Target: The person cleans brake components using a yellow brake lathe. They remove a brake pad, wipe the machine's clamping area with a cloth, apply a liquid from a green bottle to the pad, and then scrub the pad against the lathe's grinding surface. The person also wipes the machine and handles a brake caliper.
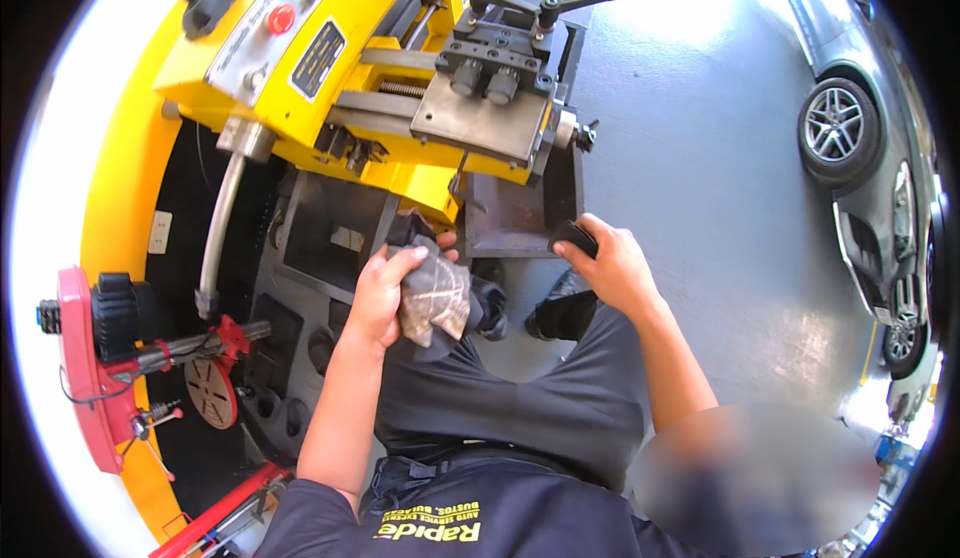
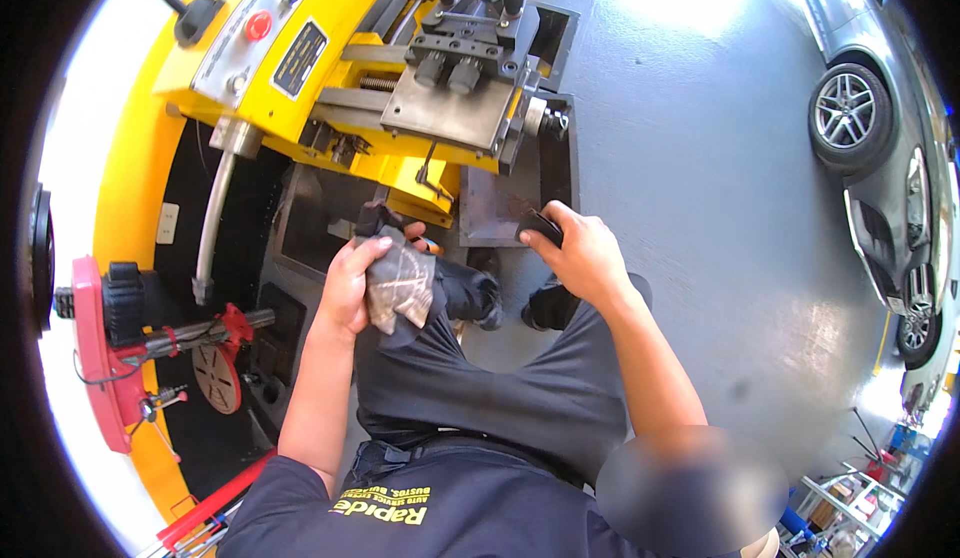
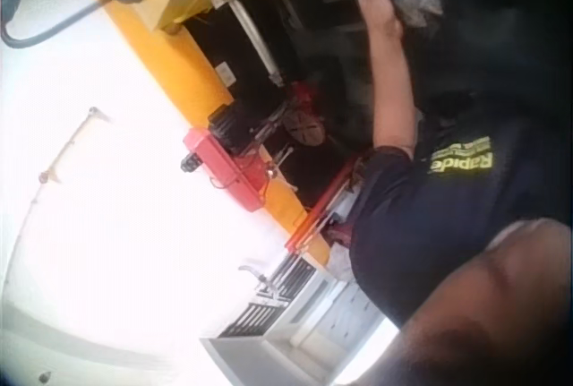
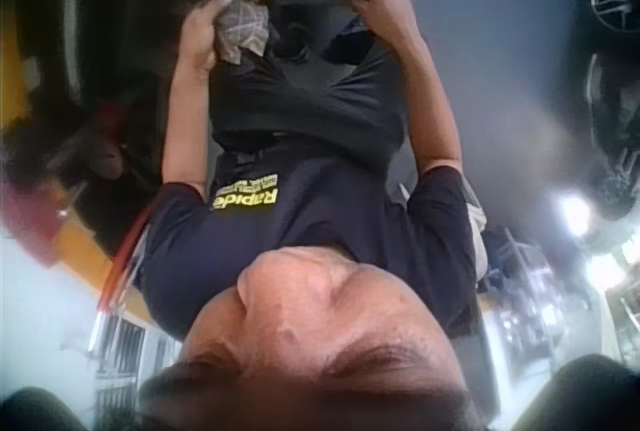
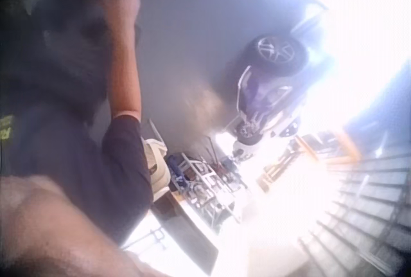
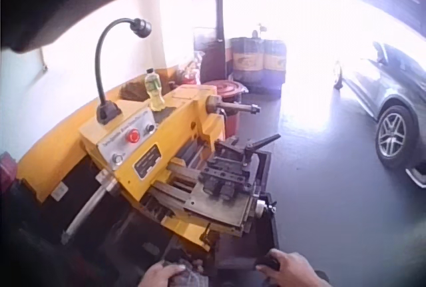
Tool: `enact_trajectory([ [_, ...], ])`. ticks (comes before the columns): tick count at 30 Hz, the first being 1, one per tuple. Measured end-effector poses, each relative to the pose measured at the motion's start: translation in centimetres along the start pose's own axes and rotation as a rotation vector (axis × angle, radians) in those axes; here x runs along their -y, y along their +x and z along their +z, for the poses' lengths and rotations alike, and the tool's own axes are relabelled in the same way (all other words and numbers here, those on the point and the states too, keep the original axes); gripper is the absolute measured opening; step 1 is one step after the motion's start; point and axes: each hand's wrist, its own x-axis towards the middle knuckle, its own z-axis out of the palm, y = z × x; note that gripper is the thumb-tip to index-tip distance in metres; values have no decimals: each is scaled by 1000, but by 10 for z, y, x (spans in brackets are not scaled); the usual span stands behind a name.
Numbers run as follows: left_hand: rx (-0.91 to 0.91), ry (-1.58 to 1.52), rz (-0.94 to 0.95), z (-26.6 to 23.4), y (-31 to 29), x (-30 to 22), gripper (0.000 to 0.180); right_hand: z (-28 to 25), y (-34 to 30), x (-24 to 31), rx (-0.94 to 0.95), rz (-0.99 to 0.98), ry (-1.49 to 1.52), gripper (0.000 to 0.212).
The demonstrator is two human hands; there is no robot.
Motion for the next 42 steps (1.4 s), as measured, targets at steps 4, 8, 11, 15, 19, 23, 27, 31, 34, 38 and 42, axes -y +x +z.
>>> enact_trajectory([
  [4, 114, 69, -30, -12, 0, 23, 38, 3, -17, 18, -222, -16, -153, 42],
  [8, 267, 258, 51, -16, 28, 13, 33, 6, -18, 39, -496, -194, -312, 38],
  [11, 372, 248, 112, -11, 45, -23, 31, 2, -12, 53, -549, -258, -423, 37],
  [15, 333, 37, 215, -19, 91, -71, 26, 4, 16, 68, -590, -267, -525, 37],
  [19, 444, -232, 182, -28, 120, -59, 26, 22, 44, 86, -612, -313, -624, 34],
  [23, 431, -80, 214, -43, 124, -50, 26, 27, 71, 93, -592, -378, -786, 30],
  [27, 548, -156, 222, -69, 136, -55, 28, 34, 98, 103, -618, -613, -843, 34],
  [31, 352, -173, 125, -64, 125, -63, 26, 43, 110, 110, -672, -721, -811, 36],
  [34, 247, -162, 123, -53, 113, -68, 24, 19, 82, 83, -584, -510, -864, 31],
  [38, 240, -157, 137, -55, 117, -68, 25, 20, 83, 93, -589, -520, -924, 33],
  [42, 214, -164, 177, -44, 124, -66, 25, 43, 104, 114, -643, -627, -912, 37],
])
